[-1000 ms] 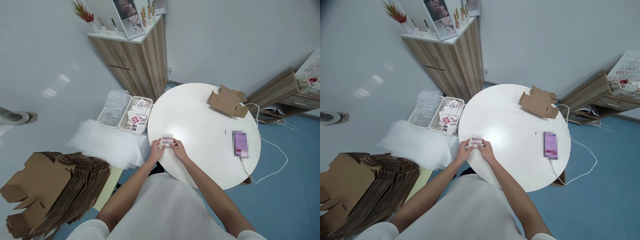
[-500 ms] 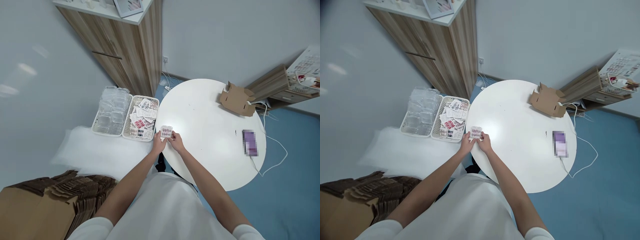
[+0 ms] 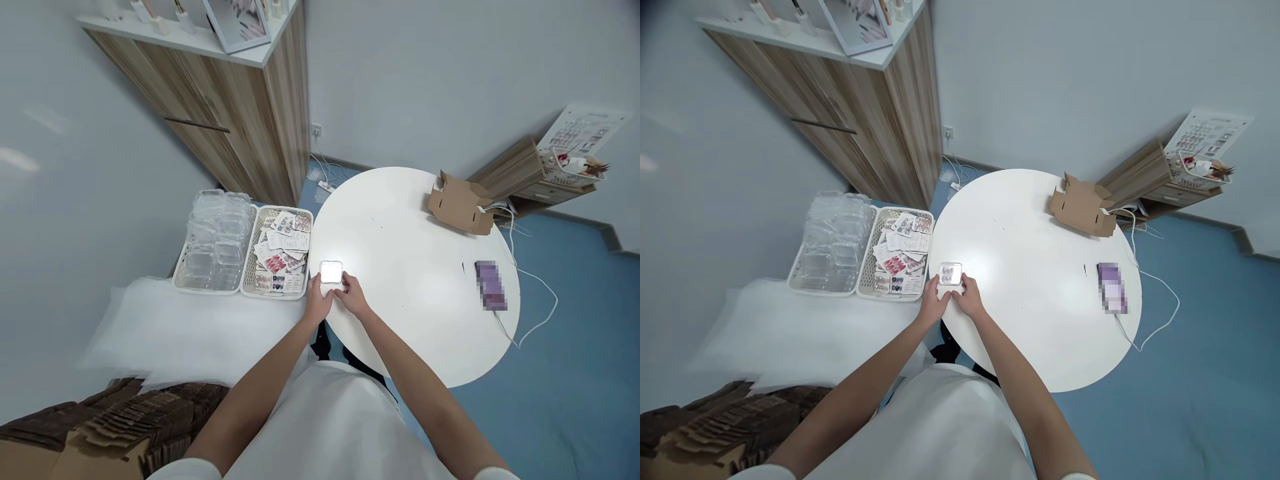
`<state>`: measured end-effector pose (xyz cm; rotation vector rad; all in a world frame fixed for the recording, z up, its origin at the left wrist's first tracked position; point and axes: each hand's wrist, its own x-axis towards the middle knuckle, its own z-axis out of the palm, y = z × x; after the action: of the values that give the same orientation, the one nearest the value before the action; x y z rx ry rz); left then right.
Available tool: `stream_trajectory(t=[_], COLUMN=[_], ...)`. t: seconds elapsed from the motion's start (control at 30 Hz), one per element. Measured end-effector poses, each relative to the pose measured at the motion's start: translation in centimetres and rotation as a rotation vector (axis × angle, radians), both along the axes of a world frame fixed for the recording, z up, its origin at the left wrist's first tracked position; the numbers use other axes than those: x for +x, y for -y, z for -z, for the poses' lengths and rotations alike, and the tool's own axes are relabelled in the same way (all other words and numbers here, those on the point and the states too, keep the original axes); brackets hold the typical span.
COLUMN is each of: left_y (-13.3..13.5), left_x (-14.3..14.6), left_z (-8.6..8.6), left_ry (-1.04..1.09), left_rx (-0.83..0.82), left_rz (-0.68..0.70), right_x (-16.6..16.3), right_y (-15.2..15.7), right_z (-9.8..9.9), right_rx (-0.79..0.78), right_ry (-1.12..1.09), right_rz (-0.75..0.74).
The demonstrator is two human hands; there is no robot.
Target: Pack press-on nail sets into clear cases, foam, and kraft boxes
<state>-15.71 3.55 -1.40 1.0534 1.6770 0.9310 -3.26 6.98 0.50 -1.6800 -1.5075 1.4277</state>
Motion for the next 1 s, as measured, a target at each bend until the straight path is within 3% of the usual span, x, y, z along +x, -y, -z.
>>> stream_trajectory(t=[0.27,0.43,0.73,1.0], left_y=[0.0,1.5,8.8,14.5], left_x=[0.1,0.6,0.4,-1.1], left_z=[-0.1,-1.0,-3.1,-5.2], left_ry=[-0.017,-0.017,-0.191,-0.323], left_rx=[0.012,0.003,0.073,0.009], left_rz=[-0.027,-0.048,-0.097,-0.168], right_x=[0.3,1.2,4.9,4.0], right_y=[-0.1,0.8,3.9,6.8], right_z=[-0.1,-0.2,-1.4,-2.7], right_rx=[-0.022,-0.02,-0.025,0.024], right_ry=[-0.027,-0.056,-0.043,-0.118], right_rz=[-0.007,-0.048,-0.209,-0.389])
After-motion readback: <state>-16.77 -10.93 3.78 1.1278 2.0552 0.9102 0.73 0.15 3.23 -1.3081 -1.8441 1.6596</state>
